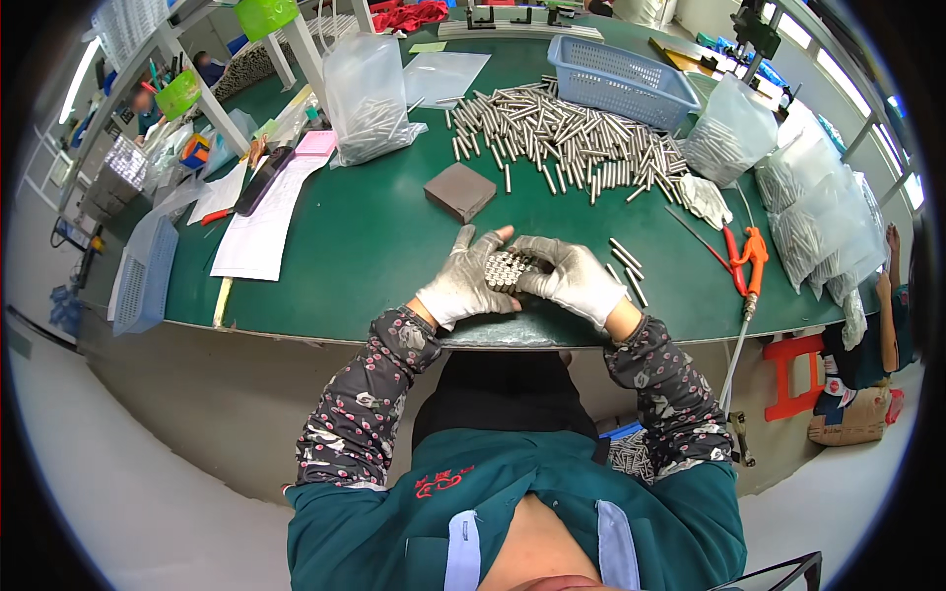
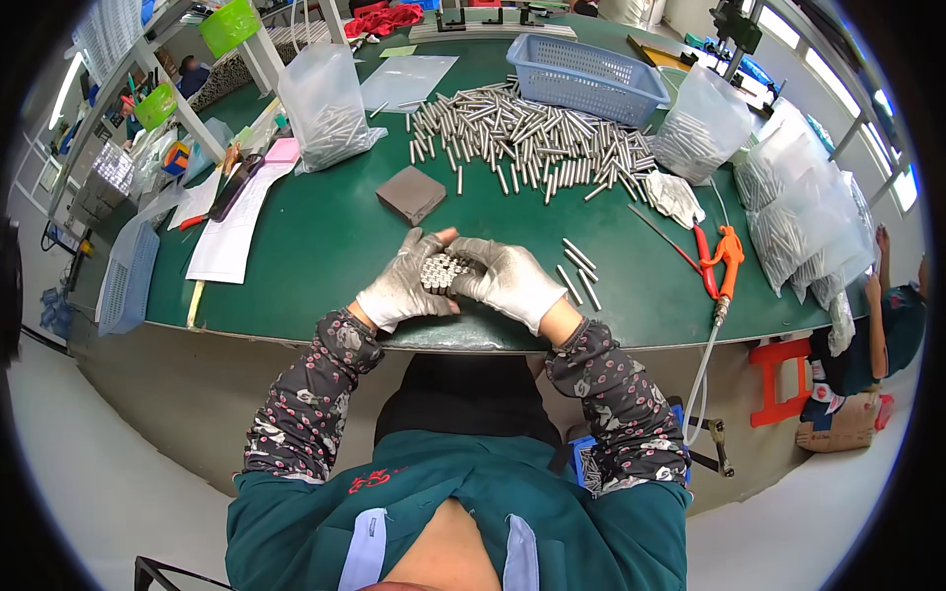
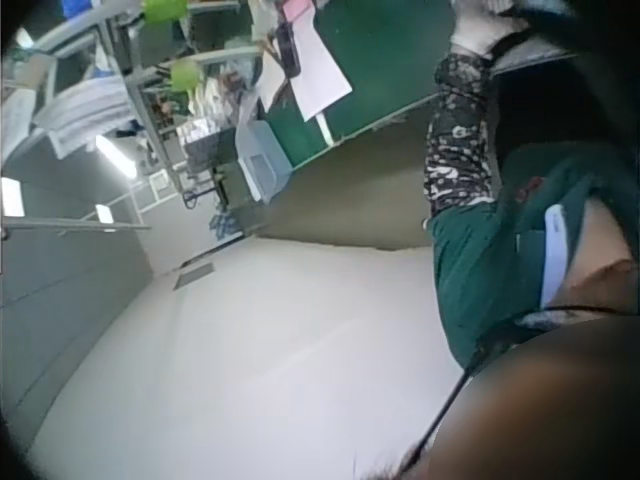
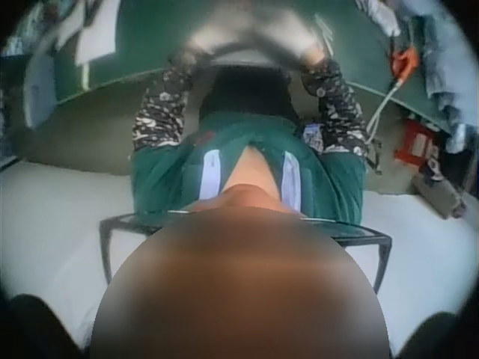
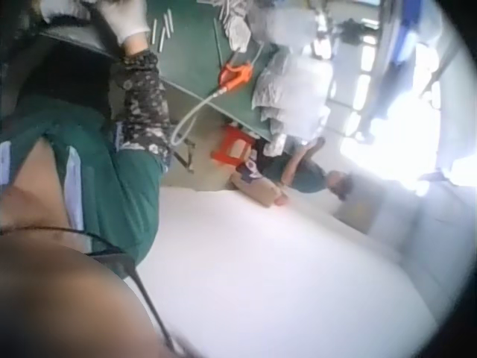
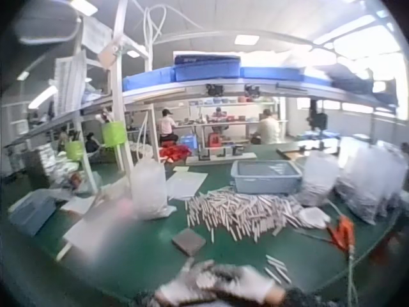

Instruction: Arranging metal pins into a bundle and cleaning them with an air duster gun.

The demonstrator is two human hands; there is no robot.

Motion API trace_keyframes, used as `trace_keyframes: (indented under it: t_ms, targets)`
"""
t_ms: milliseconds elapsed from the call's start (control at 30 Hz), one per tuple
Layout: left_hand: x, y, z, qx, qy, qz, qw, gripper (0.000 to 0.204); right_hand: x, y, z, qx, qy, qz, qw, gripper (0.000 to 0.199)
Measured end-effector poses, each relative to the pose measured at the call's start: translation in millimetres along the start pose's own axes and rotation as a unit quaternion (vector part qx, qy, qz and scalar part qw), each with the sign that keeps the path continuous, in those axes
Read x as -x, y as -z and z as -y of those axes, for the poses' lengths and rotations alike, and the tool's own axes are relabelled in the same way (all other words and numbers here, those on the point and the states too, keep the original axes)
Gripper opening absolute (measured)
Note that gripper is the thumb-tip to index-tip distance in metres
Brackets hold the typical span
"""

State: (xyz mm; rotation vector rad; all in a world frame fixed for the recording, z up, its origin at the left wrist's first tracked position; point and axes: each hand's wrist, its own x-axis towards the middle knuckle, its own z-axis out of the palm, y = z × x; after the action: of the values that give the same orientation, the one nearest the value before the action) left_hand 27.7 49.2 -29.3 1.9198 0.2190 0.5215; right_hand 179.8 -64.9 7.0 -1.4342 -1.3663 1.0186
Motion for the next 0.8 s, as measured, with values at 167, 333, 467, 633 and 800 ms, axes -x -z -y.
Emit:
trace_keyframes:
  t_ms: [167,333,467,633,800]
  targets:
    - [-1,-2,-1,-0.182,0.011,0.020,0.983,0.091,-2,-2,-2,0.040,-0.006,-0.009,0.999,0.047]
    - [-1,-10,-7,0.177,0.059,-0.023,0.982,0.094,-2,-3,-3,0.035,-0.006,-0.015,0.999,0.045]
    - [-1,-9,-8,0.166,0.050,-0.015,0.985,0.097,-3,0,1,0.092,0.001,-0.005,0.996,0.044]
    - [-1,-11,-10,0.200,0.049,-0.032,0.978,0.104,-3,0,5,0.092,-0.010,-0.008,0.996,0.043]
    - [3,-6,-6,0.185,0.042,0.007,0.982,0.109,-5,-2,4,0.079,-0.029,-0.005,0.996,0.042]
